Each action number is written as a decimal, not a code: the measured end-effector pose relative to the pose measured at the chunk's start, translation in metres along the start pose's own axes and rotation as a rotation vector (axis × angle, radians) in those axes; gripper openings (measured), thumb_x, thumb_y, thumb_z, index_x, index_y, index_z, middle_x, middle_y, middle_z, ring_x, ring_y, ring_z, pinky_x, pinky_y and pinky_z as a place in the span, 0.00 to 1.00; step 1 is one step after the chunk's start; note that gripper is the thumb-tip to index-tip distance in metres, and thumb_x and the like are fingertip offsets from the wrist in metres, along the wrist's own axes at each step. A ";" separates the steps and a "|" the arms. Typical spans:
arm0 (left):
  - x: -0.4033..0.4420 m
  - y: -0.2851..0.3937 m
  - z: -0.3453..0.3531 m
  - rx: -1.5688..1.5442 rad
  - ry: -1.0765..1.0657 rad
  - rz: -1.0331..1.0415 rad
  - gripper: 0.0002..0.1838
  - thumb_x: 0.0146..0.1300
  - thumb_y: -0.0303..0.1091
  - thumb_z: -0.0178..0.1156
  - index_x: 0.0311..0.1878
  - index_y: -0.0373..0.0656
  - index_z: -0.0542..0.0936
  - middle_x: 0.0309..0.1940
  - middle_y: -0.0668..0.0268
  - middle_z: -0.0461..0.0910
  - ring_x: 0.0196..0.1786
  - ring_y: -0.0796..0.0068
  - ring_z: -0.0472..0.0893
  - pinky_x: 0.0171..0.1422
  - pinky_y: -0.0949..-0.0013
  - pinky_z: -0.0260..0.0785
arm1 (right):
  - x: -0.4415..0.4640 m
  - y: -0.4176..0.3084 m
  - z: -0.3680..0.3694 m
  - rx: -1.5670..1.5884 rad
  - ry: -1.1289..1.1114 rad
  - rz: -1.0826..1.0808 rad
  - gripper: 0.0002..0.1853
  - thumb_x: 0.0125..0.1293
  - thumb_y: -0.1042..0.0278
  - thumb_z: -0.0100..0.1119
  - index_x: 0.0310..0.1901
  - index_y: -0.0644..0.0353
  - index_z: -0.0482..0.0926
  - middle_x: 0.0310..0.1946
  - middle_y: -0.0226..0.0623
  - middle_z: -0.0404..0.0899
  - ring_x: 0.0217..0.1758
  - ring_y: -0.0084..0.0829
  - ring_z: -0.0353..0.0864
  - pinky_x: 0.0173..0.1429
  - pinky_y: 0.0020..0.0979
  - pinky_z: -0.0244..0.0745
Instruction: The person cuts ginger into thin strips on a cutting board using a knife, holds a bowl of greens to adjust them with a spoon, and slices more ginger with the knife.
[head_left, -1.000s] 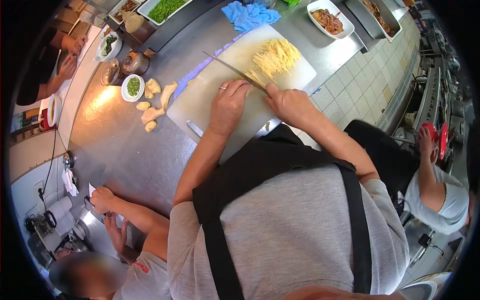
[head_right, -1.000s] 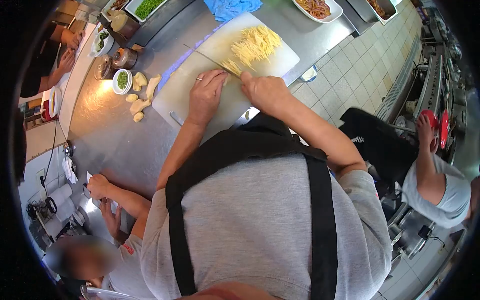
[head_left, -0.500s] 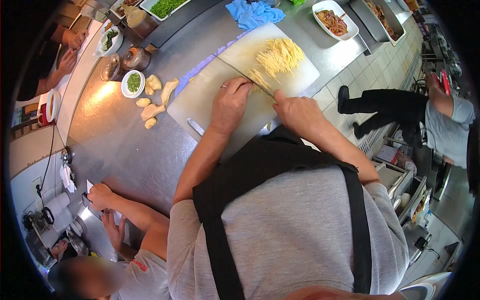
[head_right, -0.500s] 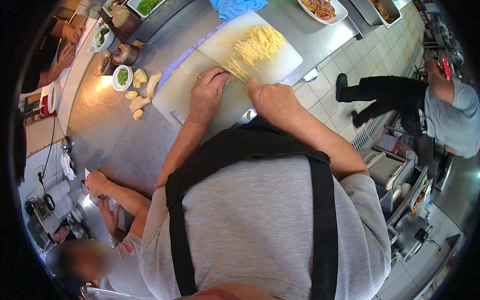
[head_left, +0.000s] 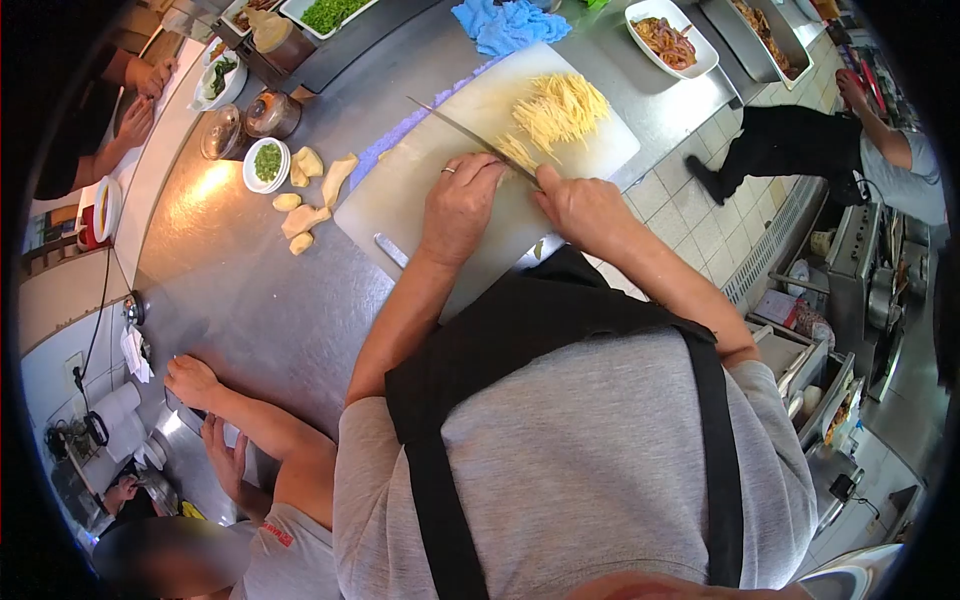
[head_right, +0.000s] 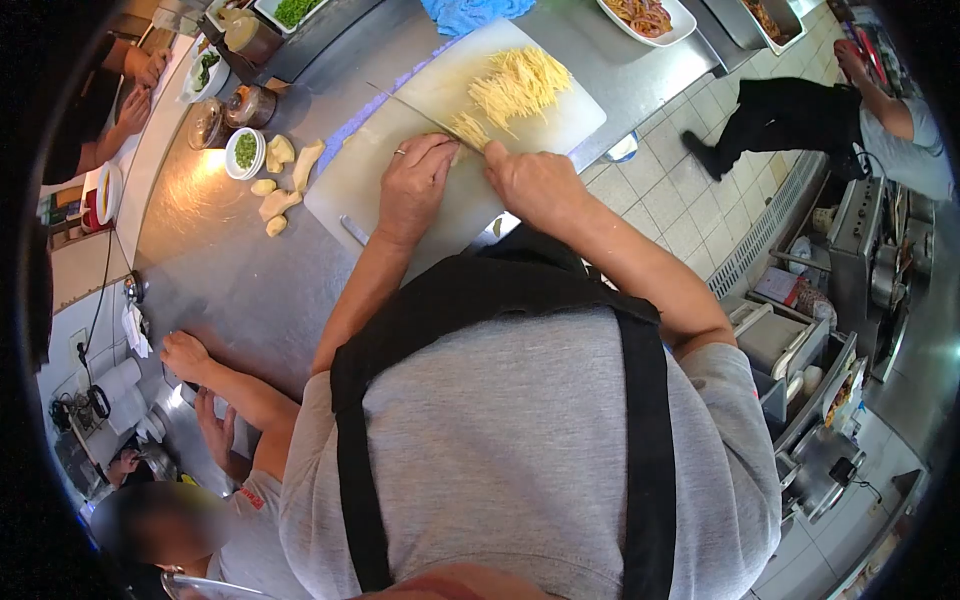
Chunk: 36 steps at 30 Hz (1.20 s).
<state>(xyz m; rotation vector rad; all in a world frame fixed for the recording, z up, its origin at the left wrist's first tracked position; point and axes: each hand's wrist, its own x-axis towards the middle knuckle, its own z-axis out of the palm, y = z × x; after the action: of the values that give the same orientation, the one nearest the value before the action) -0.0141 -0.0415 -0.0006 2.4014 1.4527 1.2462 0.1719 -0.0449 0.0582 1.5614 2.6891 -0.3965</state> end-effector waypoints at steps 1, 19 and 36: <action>0.000 -0.001 0.001 -0.007 -0.006 -0.001 0.08 0.53 0.23 0.61 0.38 0.40 0.81 0.40 0.64 0.80 0.44 0.63 0.80 0.48 0.66 0.75 | -0.002 0.000 -0.011 -0.012 -0.015 -0.008 0.10 0.68 0.62 0.50 0.37 0.60 0.67 0.17 0.45 0.78 0.23 0.48 0.82 0.25 0.48 0.75; 0.002 0.001 -0.002 -0.034 -0.005 -0.027 0.05 0.55 0.24 0.64 0.36 0.40 0.82 0.39 0.64 0.81 0.42 0.64 0.81 0.46 0.65 0.74 | 0.001 -0.001 0.000 0.016 -0.030 0.018 0.09 0.69 0.63 0.49 0.38 0.61 0.67 0.18 0.46 0.79 0.25 0.48 0.83 0.28 0.48 0.76; -0.001 0.000 -0.001 -0.050 -0.014 -0.046 0.04 0.54 0.23 0.64 0.35 0.39 0.82 0.38 0.65 0.81 0.41 0.64 0.81 0.45 0.64 0.75 | -0.011 -0.007 -0.028 0.023 -0.097 0.009 0.11 0.69 0.61 0.50 0.39 0.61 0.67 0.19 0.48 0.79 0.26 0.51 0.82 0.28 0.48 0.76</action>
<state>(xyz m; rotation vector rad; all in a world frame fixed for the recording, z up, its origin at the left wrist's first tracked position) -0.0147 -0.0421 -0.0004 2.3272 1.4466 1.2379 0.1752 -0.0510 0.0883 1.5175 2.6137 -0.4913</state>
